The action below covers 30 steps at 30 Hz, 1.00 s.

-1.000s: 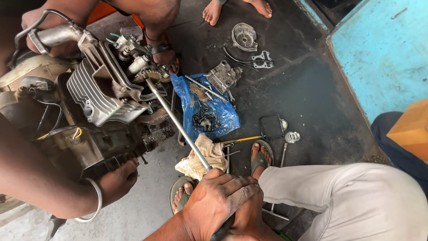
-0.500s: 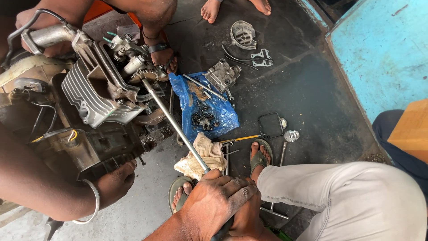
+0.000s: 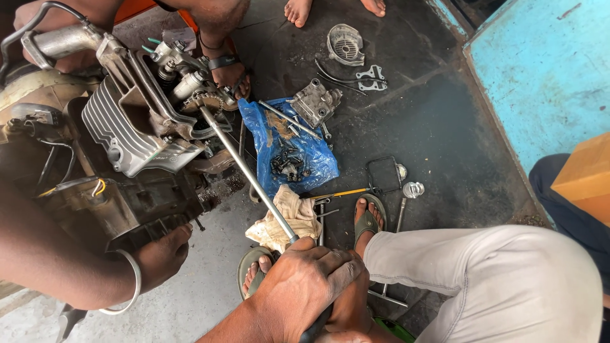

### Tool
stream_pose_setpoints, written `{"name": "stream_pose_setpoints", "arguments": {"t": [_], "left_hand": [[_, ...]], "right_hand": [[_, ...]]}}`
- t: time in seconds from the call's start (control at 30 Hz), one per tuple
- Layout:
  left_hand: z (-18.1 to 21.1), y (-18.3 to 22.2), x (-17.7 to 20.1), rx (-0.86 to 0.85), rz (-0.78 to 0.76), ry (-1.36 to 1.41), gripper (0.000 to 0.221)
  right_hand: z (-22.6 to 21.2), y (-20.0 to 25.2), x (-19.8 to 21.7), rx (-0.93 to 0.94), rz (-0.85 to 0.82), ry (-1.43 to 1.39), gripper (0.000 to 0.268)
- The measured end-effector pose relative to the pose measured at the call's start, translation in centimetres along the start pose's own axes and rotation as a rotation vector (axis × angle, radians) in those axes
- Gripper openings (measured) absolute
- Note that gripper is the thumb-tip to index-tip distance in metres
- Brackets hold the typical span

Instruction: Dismantling and cleaning components of a motorcycle engine.

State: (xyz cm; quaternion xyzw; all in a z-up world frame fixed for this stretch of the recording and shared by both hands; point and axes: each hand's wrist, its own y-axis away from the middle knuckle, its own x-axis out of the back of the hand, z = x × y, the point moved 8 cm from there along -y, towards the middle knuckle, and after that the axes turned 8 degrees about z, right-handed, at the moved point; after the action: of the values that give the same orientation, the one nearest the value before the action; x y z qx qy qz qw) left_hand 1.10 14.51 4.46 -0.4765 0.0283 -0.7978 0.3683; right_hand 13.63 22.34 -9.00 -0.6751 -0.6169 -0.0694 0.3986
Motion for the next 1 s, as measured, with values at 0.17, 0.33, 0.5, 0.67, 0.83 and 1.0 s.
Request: {"name": "stream_pose_setpoints", "arguments": {"t": [0.17, 0.33, 0.5, 0.67, 0.83, 1.0], "left_hand": [[-0.5, 0.7, -0.2, 0.069, -0.037, 0.097, 0.099], [-0.1, 0.5, 0.2, 0.014, -0.064, 0.033, 0.094], [1.2, 0.1, 1.0, -0.177, -0.099, -0.41, 0.082], [0.1, -2.1, 4.5, 0.068, -0.192, -0.405, 0.136], [-2.6, -1.8, 7.1, 0.151, -0.005, -0.36, 0.118], [-7.6, 0.7, 6.8, 0.683, -0.559, -0.419, 0.109]], "right_hand": [[1.3, -11.2, 0.7, 0.0, -0.003, -0.019, 0.043], [-0.1, -12.3, 1.7, 0.133, 0.078, 0.146, 0.05], [-2.3, -13.0, 3.6, 0.218, 0.142, 0.268, 0.055], [-4.3, -15.3, 7.1, 0.076, -0.145, 0.395, 0.029], [-1.6, -19.7, 12.8, -0.356, -0.406, 0.497, 0.027], [4.3, -27.7, 9.2, -0.482, -0.547, 0.547, 0.022]]}}
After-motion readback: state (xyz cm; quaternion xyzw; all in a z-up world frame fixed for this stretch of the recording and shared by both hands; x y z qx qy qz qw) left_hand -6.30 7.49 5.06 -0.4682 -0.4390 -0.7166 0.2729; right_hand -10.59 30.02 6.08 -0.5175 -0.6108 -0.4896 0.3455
